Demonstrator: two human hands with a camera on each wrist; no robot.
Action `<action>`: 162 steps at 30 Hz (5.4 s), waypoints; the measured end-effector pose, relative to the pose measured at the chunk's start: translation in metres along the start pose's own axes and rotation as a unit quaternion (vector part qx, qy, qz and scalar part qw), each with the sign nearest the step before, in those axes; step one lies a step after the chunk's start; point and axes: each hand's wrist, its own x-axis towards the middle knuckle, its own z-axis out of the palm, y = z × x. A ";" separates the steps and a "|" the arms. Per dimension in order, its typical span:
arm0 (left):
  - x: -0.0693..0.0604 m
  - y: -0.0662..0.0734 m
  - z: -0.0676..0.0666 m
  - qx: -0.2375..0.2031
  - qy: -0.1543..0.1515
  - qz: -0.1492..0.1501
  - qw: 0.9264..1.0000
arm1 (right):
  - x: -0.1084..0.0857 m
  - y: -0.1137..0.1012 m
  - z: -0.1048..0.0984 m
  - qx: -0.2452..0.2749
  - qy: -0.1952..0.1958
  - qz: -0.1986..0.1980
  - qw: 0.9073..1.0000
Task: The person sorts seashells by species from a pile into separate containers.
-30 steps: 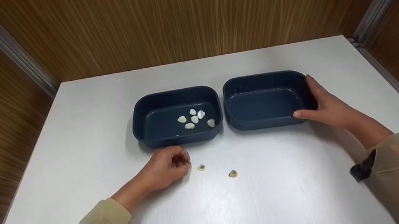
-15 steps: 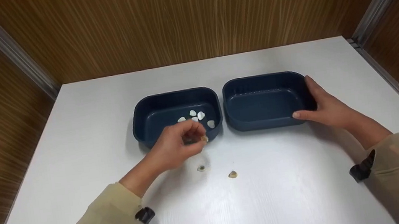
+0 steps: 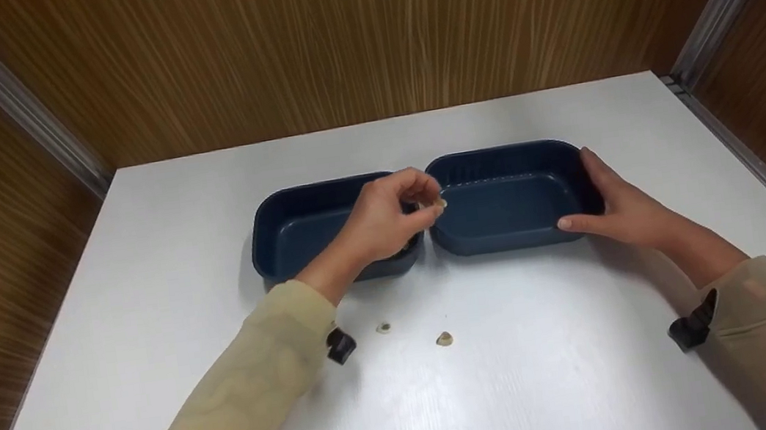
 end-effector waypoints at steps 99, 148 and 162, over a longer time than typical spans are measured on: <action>-0.127 -0.069 0.001 0.006 -0.102 -0.082 0.991 | -0.004 0.005 -0.007 0.005 0.005 0.006 1.000; -0.128 -0.074 0.006 0.029 -0.099 -0.050 0.993 | -0.004 0.002 -0.008 -0.012 0.001 0.025 1.000; -0.125 -0.071 0.007 0.006 -0.092 -0.056 0.994 | -0.003 0.005 -0.009 -0.009 0.011 0.003 1.000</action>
